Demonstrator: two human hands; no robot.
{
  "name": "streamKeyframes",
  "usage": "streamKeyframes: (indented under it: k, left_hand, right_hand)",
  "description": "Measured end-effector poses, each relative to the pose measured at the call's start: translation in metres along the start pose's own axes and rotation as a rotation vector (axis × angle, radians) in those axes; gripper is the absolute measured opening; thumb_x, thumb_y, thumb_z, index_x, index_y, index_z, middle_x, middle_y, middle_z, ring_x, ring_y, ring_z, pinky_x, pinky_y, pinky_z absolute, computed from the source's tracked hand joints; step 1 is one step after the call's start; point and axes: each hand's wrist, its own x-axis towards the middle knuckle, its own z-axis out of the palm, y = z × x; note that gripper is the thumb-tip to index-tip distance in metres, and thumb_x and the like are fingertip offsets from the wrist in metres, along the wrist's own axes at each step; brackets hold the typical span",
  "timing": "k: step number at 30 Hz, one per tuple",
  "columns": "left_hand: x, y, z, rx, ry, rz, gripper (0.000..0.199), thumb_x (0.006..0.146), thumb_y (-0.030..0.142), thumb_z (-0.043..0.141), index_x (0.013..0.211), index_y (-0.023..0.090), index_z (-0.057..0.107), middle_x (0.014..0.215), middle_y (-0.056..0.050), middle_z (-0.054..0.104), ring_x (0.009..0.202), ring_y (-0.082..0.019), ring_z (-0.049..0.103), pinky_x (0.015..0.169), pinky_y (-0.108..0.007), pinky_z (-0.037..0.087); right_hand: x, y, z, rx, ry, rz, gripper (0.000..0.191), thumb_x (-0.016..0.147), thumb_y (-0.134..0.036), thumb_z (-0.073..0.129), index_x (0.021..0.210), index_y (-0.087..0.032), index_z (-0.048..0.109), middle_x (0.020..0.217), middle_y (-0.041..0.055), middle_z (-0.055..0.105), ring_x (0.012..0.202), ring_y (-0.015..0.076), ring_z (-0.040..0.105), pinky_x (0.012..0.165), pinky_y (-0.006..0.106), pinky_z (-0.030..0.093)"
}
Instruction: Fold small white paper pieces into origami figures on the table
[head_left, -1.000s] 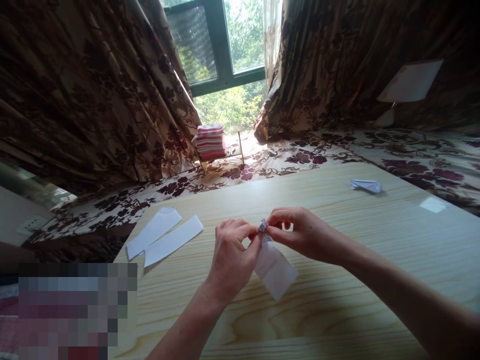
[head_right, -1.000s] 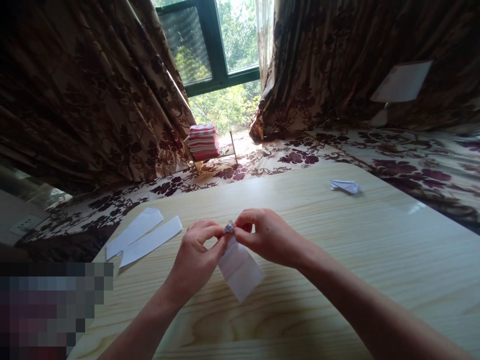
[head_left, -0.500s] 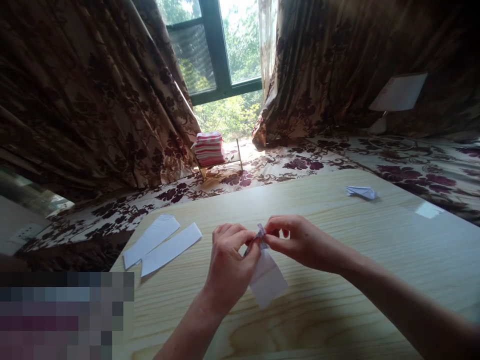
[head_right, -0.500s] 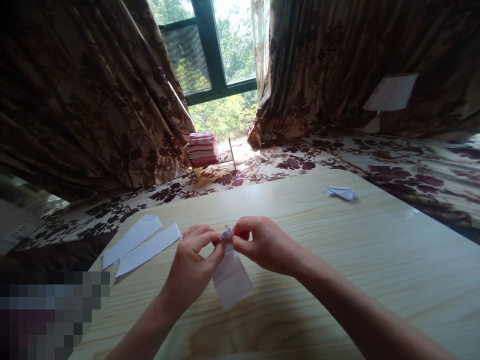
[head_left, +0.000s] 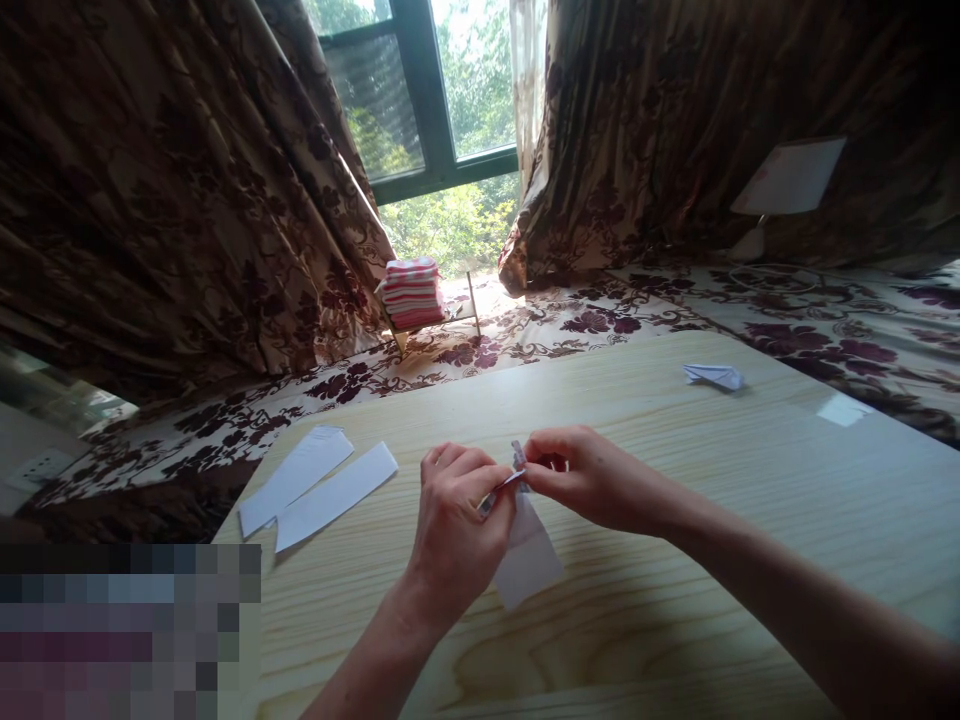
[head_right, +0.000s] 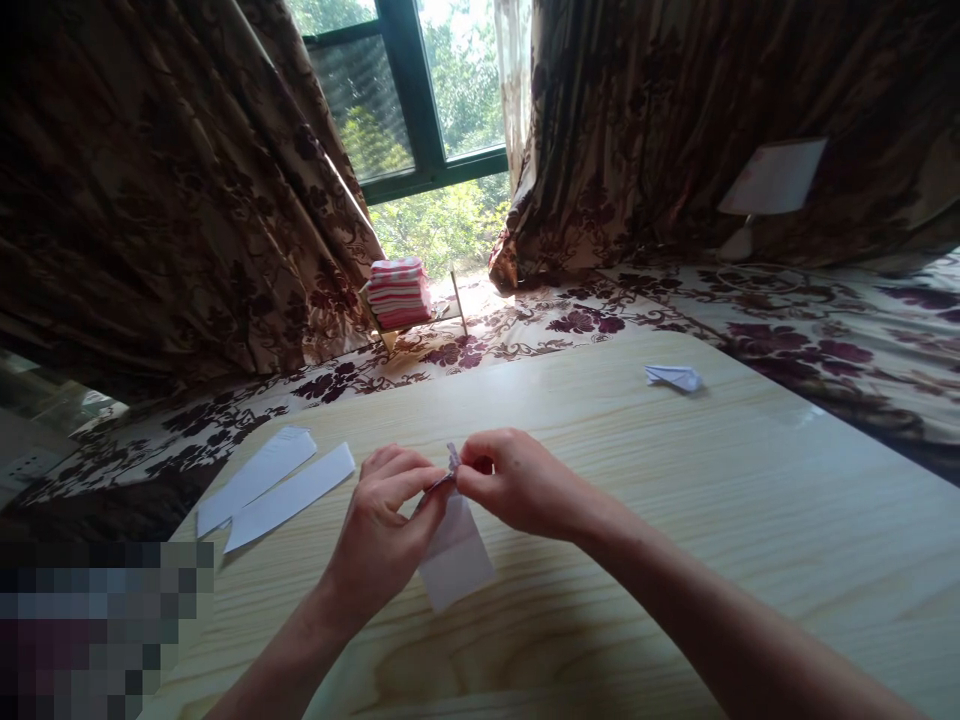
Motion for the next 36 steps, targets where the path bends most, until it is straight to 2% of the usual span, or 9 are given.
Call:
streamKeyframes:
  k: [4,10,15,20,24,28,30,36]
  left_hand:
    - [0.0019,0.0014,-0.0020,-0.049,-0.014,-0.055,0.015,0.081,0.012,0.062,0.070,0.019,0.070,0.066,-0.001,0.064,0.072,-0.017,0.055,0.081,-0.036,0.039]
    - [0.0014,-0.0009,-0.0015,-0.060,-0.083,-0.140,0.014,0.082,0.016,0.062,0.072,0.020,0.071,0.068,-0.001,0.064,0.074,-0.018,0.056,0.080,-0.035,0.040]
    - [-0.0015,-0.0008,0.0008,0.001,-0.036,-0.055,0.016,0.079,0.012,0.062,0.068,0.021,0.070,0.066,0.000,0.064,0.073,-0.018,0.055,0.083,-0.037,0.039]
    - [-0.0017,0.0033,0.0014,0.067,0.015,0.016,0.018,0.079,0.010,0.060,0.069,0.021,0.069,0.066,0.000,0.064,0.073,-0.018,0.055,0.089,-0.041,0.036]
    - [0.0003,0.0029,0.0002,-0.015,-0.002,-0.088,0.017,0.082,0.015,0.060,0.069,0.021,0.069,0.066,0.000,0.063,0.073,-0.018,0.056,0.085,-0.038,0.039]
    - [0.0012,0.0002,-0.0005,-0.138,-0.104,-0.220,0.017,0.083,0.020,0.060,0.067,0.020,0.068,0.069,-0.001,0.064,0.076,-0.018,0.057,0.079,-0.033,0.043]
    - [0.0012,-0.0004,-0.0005,-0.168,-0.137,-0.241,0.022,0.084,0.022,0.058,0.063,0.020,0.067,0.065,-0.001,0.062,0.075,-0.019,0.057,0.078,-0.033,0.043]
    - [0.0018,-0.0006,-0.0004,-0.167,-0.130,-0.239,0.024,0.083,0.019,0.057,0.060,0.019,0.064,0.064,-0.001,0.060,0.074,-0.019,0.056,0.079,-0.034,0.044]
  right_hand:
    - [-0.0010,0.0023,-0.0018,-0.014,-0.013,-0.039,0.021,0.081,-0.027,0.053,0.067,-0.016,0.063,0.064,-0.0014,0.058,0.060,0.0106,0.047,0.053,0.021,0.035]
    - [-0.0019,0.0039,-0.0004,-0.051,-0.013,-0.065,0.022,0.081,-0.026,0.053,0.063,-0.015,0.062,0.063,-0.0002,0.058,0.059,0.0111,0.048,0.054,0.022,0.034]
    - [-0.0012,0.0022,-0.0001,-0.063,-0.011,-0.052,0.022,0.079,-0.022,0.053,0.059,-0.015,0.059,0.061,-0.0007,0.056,0.058,0.0108,0.047,0.053,0.023,0.032]
    - [-0.0005,0.0010,-0.0008,-0.045,-0.004,0.004,0.026,0.079,-0.025,0.052,0.056,-0.015,0.058,0.052,-0.0029,0.049,0.053,0.0098,0.042,0.047,0.022,0.029]
    - [-0.0005,0.0020,-0.0013,-0.040,-0.003,-0.006,0.020,0.078,-0.024,0.053,0.064,-0.015,0.064,0.058,-0.0016,0.056,0.056,0.0103,0.046,0.050,0.021,0.033]
    - [-0.0007,0.0026,-0.0004,-0.042,0.012,-0.036,0.019,0.079,-0.022,0.053,0.066,-0.015,0.065,0.062,-0.0006,0.058,0.058,0.0109,0.047,0.053,0.021,0.035]
    - [-0.0008,0.0022,-0.0002,-0.042,0.017,-0.049,0.019,0.080,-0.021,0.053,0.067,-0.015,0.065,0.063,-0.0004,0.058,0.059,0.0109,0.047,0.053,0.021,0.035]
    - [-0.0005,0.0008,-0.0016,-0.052,0.008,-0.055,0.018,0.080,-0.020,0.054,0.067,-0.016,0.066,0.063,-0.0003,0.058,0.058,0.0110,0.048,0.053,0.022,0.034]
